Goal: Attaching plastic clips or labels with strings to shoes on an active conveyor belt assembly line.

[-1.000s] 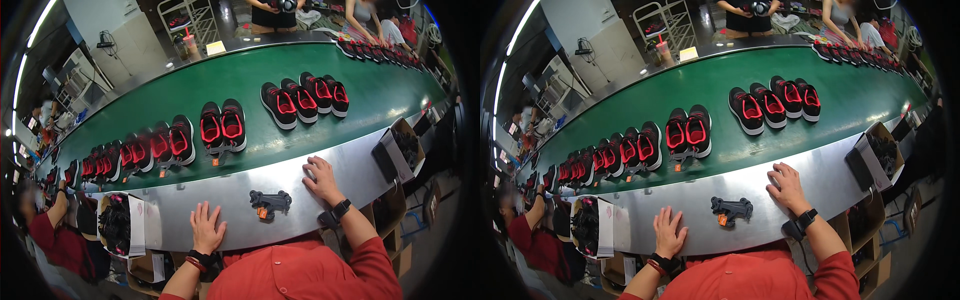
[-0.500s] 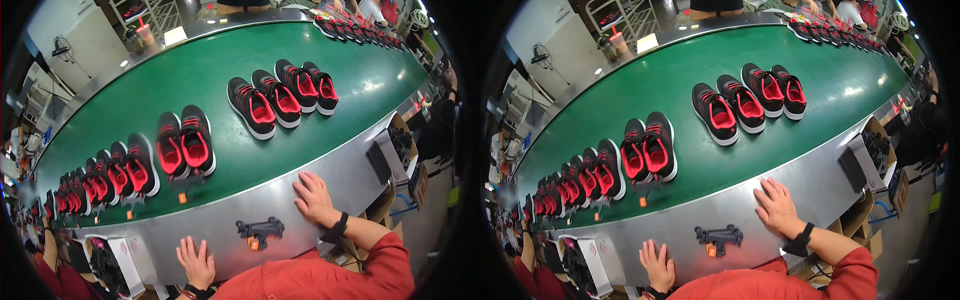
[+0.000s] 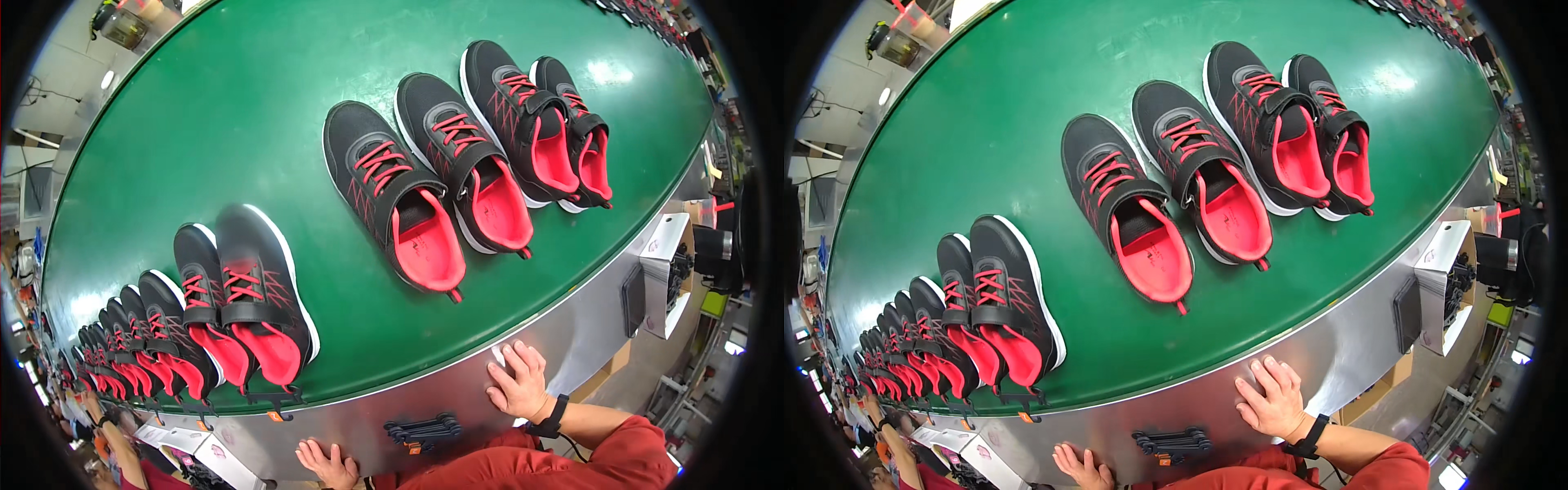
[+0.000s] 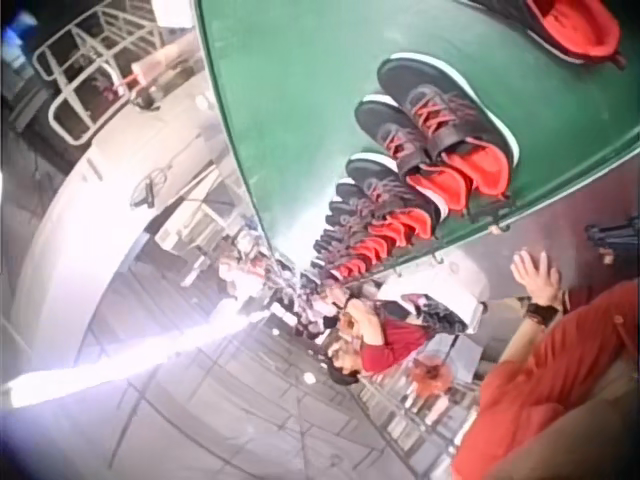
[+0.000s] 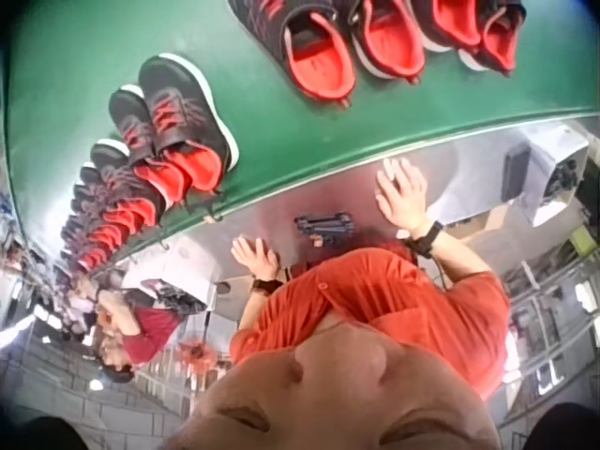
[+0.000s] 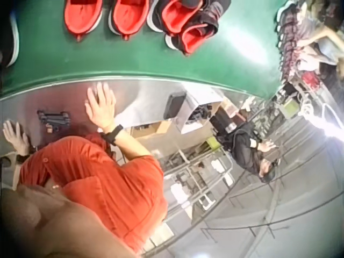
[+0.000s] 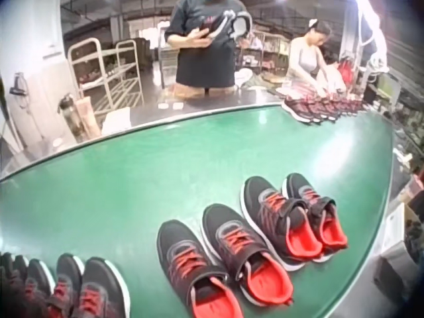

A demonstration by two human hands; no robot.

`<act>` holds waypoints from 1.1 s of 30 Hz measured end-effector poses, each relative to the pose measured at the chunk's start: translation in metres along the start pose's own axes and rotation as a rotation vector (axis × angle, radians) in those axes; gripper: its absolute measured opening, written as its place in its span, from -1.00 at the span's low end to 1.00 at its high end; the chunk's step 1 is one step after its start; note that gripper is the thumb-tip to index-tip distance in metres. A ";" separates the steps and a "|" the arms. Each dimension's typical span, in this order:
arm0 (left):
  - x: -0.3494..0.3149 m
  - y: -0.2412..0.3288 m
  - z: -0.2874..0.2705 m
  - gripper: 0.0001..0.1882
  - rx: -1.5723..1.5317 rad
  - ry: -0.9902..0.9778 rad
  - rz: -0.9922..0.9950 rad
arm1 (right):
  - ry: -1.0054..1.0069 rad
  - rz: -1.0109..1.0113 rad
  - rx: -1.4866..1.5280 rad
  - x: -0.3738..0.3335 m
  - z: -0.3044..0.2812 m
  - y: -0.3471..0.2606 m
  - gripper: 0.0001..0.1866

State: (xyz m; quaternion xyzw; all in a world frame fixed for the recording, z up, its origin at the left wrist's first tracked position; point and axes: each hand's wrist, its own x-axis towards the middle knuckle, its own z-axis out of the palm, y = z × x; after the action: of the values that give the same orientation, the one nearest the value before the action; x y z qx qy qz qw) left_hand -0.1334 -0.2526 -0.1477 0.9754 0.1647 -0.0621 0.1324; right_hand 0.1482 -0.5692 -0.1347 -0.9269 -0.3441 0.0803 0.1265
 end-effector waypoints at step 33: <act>-0.334 0.049 0.200 -0.68 -0.846 0.391 -1.250 | -0.347 -0.866 0.066 -0.003 -0.037 -0.237 -0.56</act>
State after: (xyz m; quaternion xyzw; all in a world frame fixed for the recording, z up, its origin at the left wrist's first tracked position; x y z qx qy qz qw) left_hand -0.4453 -0.4546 -0.2727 0.5612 0.7140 0.1159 0.4023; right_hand 0.0089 -0.4046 -0.0303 -0.6665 -0.7126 0.1846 0.1182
